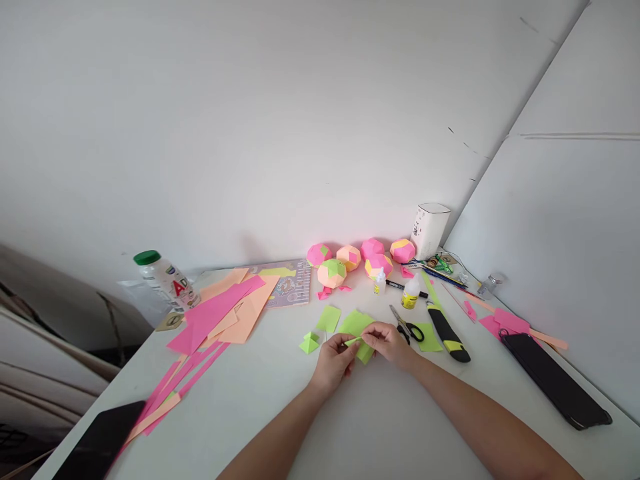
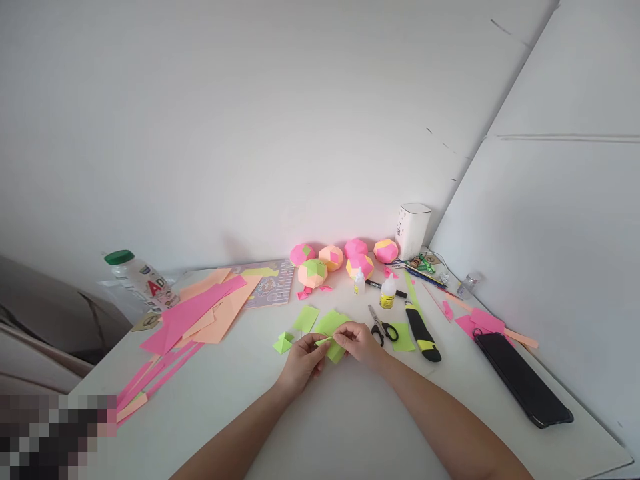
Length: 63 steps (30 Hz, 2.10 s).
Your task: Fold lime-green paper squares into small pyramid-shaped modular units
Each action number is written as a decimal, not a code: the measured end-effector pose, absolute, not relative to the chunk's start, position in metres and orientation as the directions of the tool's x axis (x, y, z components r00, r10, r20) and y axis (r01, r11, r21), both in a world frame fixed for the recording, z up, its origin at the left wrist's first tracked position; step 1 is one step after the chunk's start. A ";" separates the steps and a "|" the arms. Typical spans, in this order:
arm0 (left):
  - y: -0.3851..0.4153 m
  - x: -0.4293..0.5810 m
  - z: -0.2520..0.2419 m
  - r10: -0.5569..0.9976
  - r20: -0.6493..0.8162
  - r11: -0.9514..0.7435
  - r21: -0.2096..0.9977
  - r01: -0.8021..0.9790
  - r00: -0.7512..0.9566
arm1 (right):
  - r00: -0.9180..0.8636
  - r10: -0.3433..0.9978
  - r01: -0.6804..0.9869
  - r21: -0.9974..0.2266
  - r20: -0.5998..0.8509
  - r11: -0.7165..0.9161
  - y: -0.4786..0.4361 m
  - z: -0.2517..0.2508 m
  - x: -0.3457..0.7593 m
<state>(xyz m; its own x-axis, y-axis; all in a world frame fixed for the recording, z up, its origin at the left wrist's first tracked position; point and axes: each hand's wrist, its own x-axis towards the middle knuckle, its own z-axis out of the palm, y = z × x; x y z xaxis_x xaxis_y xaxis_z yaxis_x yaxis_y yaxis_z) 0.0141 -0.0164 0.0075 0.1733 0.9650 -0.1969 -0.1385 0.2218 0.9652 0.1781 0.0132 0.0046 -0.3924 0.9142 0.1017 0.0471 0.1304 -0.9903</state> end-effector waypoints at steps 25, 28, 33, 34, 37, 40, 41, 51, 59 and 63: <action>-0.019 0.016 0.012 0.976 -0.175 0.196 0.965 -0.176 0.128 | -0.427 0.903 0.100 -0.990 0.047 0.099 0.016 0.001 0.181; -0.020 0.017 0.013 0.977 -0.172 0.192 0.967 -0.169 0.122 | -0.427 0.903 0.096 -0.990 0.050 0.100 0.016 0.002 0.180; -0.020 0.017 0.012 0.980 -0.168 0.184 0.968 -0.168 0.103 | -0.435 0.899 0.075 -0.992 0.057 0.099 0.016 0.004 0.180; -0.020 0.017 0.012 0.981 -0.167 0.182 0.968 -0.172 0.098 | -0.433 0.900 0.071 -0.993 0.053 0.092 0.016 0.005 0.180; -0.020 0.016 0.011 0.984 -0.160 0.173 0.965 -0.197 0.078 | -0.424 0.905 0.054 -0.996 0.035 0.064 0.016 0.006 0.180; -0.021 0.015 0.011 0.985 -0.166 0.174 0.952 -0.252 0.053 | -0.417 0.909 0.048 -0.998 0.016 0.039 0.016 0.007 0.179; -0.021 0.015 0.011 0.984 -0.171 0.177 0.946 -0.273 0.045 | -0.416 0.909 0.048 -0.998 0.009 0.032 0.016 0.007 0.179; -0.020 0.014 0.014 0.986 -0.165 0.167 0.928 -0.333 0.033 | -0.402 0.916 0.042 -0.998 0.016 0.036 0.017 0.005 0.181; -0.023 0.018 0.011 0.978 -0.159 0.167 0.985 -0.052 0.131 | -0.450 0.891 0.162 -0.976 0.061 0.148 0.013 0.008 0.179; -0.024 0.018 0.013 0.978 -0.153 0.162 0.985 -0.050 0.145 | -0.451 0.887 0.176 -0.964 0.099 0.198 0.011 0.008 0.177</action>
<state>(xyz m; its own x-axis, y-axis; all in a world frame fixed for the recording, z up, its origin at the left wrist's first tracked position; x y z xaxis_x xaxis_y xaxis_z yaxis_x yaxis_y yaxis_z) 0.0182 -0.0243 0.0126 0.1446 0.9775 -0.1534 -0.0503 0.1621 0.9855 0.1765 0.0110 0.0076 -0.4510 0.8870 0.0994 0.1762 0.1976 -0.9643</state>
